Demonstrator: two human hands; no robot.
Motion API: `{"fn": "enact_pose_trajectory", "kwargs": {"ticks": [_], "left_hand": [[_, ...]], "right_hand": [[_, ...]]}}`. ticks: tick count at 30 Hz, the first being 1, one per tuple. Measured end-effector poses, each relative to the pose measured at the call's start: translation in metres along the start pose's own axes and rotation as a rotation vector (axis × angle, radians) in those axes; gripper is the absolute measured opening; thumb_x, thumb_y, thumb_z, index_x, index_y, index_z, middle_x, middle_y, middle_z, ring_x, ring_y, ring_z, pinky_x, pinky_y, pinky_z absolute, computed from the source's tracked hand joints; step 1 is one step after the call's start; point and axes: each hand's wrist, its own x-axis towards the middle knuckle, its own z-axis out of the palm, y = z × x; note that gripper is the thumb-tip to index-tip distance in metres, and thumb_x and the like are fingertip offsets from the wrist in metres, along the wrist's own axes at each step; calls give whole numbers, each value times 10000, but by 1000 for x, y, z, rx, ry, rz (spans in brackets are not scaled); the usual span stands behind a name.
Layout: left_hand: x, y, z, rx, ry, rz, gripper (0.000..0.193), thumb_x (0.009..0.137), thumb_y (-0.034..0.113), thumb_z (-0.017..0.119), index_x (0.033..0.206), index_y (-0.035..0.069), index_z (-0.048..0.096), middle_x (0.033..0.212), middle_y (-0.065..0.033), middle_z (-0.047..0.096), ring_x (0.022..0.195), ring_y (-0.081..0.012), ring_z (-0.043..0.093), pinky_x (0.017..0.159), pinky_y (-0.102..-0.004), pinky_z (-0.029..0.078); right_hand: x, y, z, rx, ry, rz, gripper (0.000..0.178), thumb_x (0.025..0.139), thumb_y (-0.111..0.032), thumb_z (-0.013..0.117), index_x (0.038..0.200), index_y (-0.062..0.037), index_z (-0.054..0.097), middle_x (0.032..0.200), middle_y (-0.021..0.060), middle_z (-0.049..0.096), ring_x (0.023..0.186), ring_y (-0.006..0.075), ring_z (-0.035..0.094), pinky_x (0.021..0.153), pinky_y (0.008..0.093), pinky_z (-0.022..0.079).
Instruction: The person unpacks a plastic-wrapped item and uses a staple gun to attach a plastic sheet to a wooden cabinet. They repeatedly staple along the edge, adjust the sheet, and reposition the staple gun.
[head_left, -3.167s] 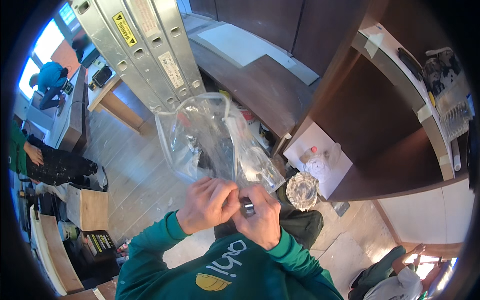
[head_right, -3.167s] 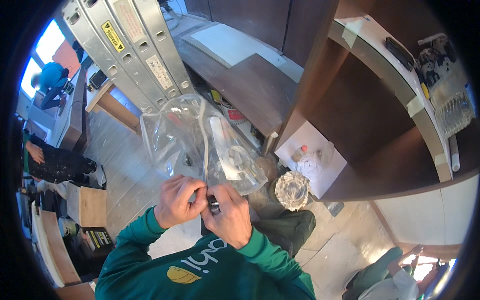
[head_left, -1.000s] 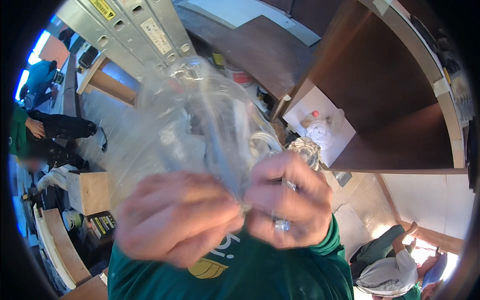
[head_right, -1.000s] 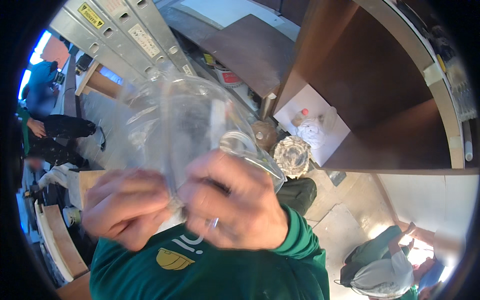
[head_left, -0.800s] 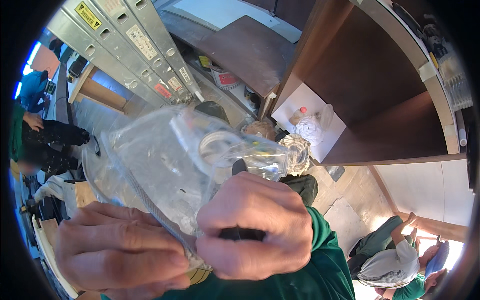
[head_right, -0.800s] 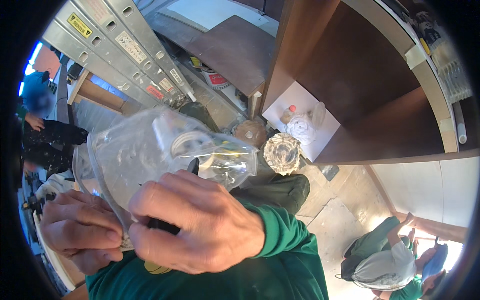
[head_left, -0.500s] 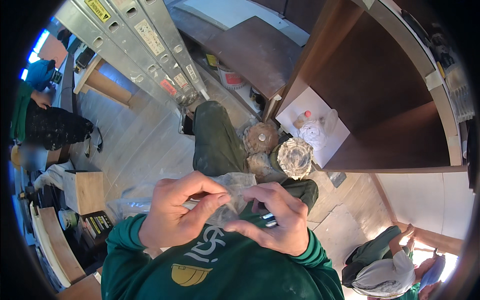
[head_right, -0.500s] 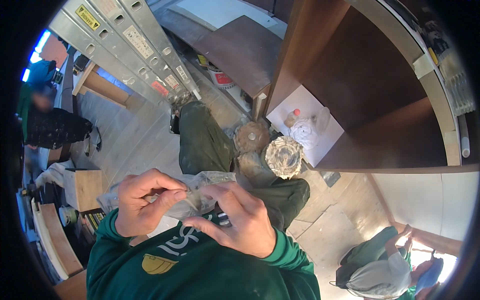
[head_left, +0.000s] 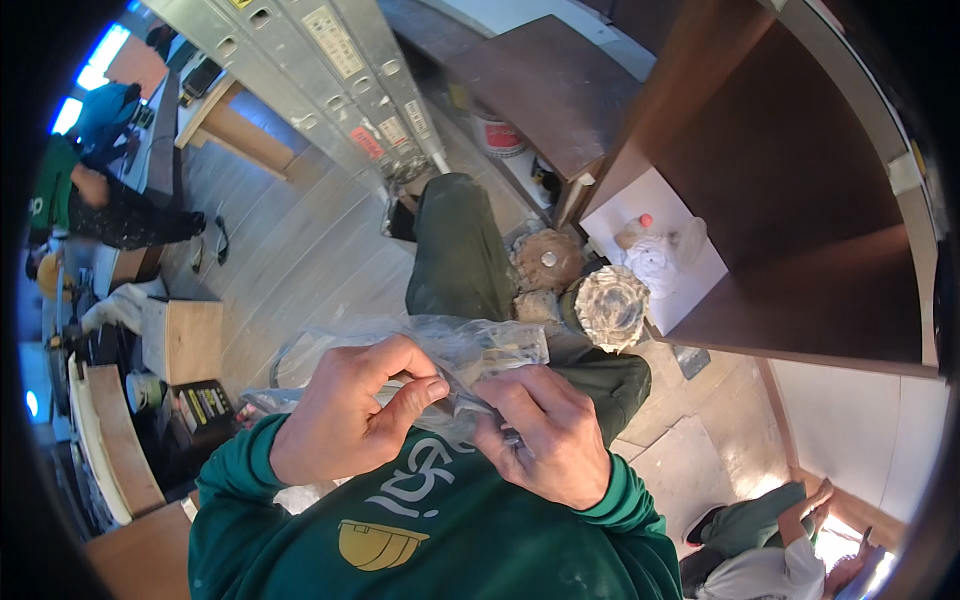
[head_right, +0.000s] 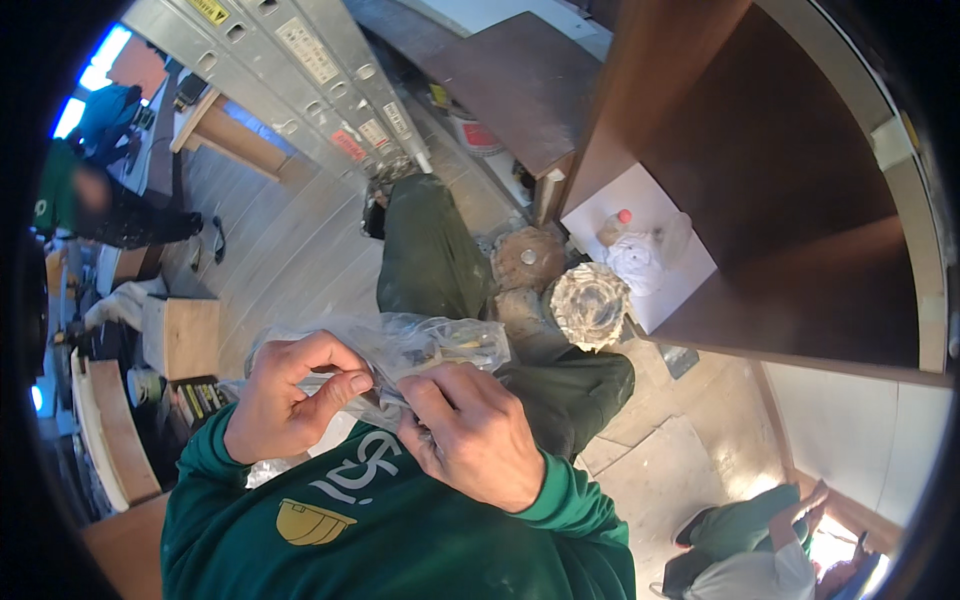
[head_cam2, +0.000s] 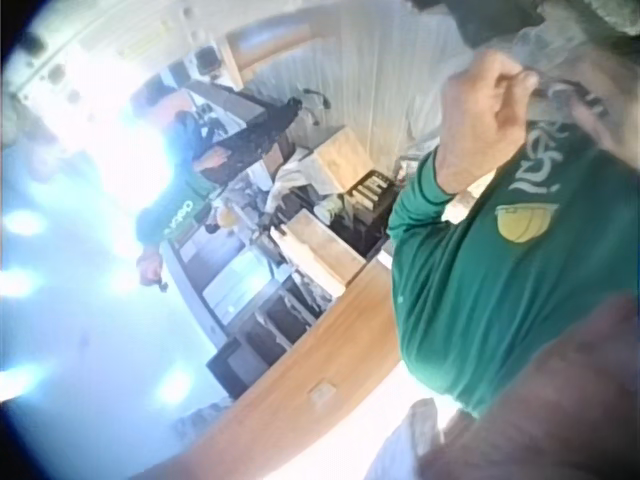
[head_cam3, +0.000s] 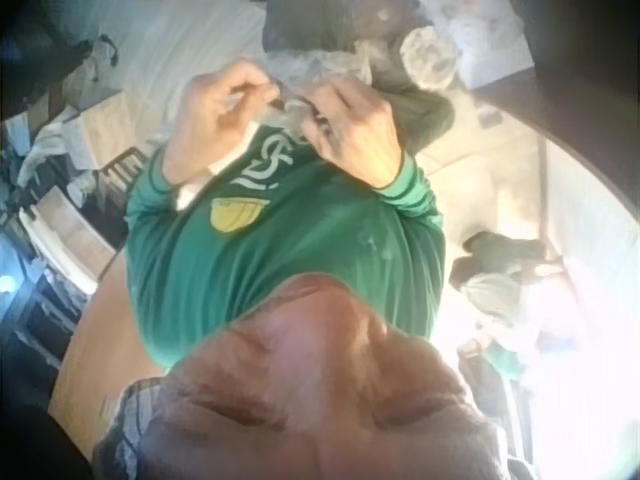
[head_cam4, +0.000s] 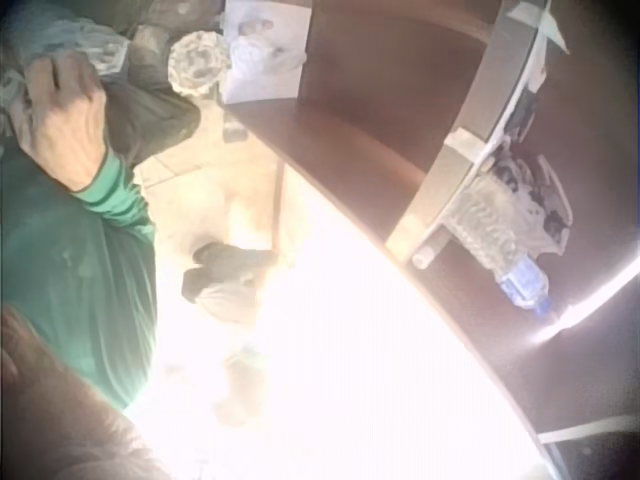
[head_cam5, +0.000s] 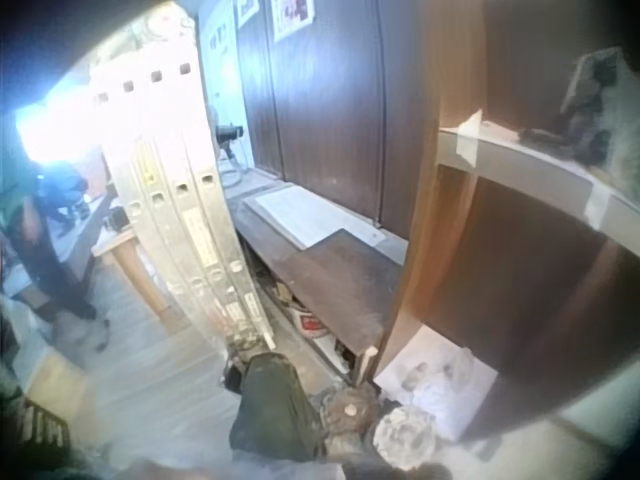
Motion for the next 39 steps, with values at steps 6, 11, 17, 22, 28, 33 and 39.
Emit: {"fn": "enact_pose_trajectory", "kwargs": {"ticks": [6,11,17,22,28,33,39], "left_hand": [[-5,-3,11,-115,81,-25,78,874,33,661,875,-37,626,785,-117,681,705,-175,660,672,-270,501],[-2,-12,13,-160,102,-103,45,875,21,650,873,-21,634,777,-112,675,708,-166,649,670,-266,490],[-22,-48,-26,205,427,-106,49,844,-50,609,849,-10,581,802,-123,642,717,-200,620,656,-289,471],[-35,-73,-56,488,556,-72,78,815,-34,631,851,-6,568,975,-160,635,924,-282,633,795,-345,467],[-13,-48,-60,315,287,64,498,757,235,767,1165,25,574,1048,-166,629,993,-369,605,850,-404,465],[9,-71,-38,324,-277,6,523,782,287,748,1198,14,586,892,-151,653,724,-365,622,641,-397,504],[19,-110,-64,107,-72,52,145,871,144,665,884,0,673,677,-106,607,531,-168,564,499,-284,415]], "right_hand": [[11,-4,-3,76,-12,5,219,740,-69,751,914,-23,627,807,92,607,685,282,611,618,360,516],[9,2,-9,-12,-18,17,137,755,-40,738,845,-23,636,777,104,604,673,273,618,589,366,504],[-7,25,-31,-7,151,212,76,808,-23,698,821,-3,625,755,121,603,622,237,600,563,331,469],[-22,42,-35,14,201,283,93,834,-44,691,840,17,621,761,128,620,628,233,590,572,310,458],[-5,41,-30,95,144,208,104,811,-44,718,856,24,653,784,131,635,688,245,617,624,305,484],[11,36,-26,60,129,309,112,817,-53,718,873,27,662,828,128,649,705,219,623,646,294,488],[-25,75,-13,560,421,624,267,918,-189,637,1020,58,627,849,122,666,670,166,594,658,285,493]]}}
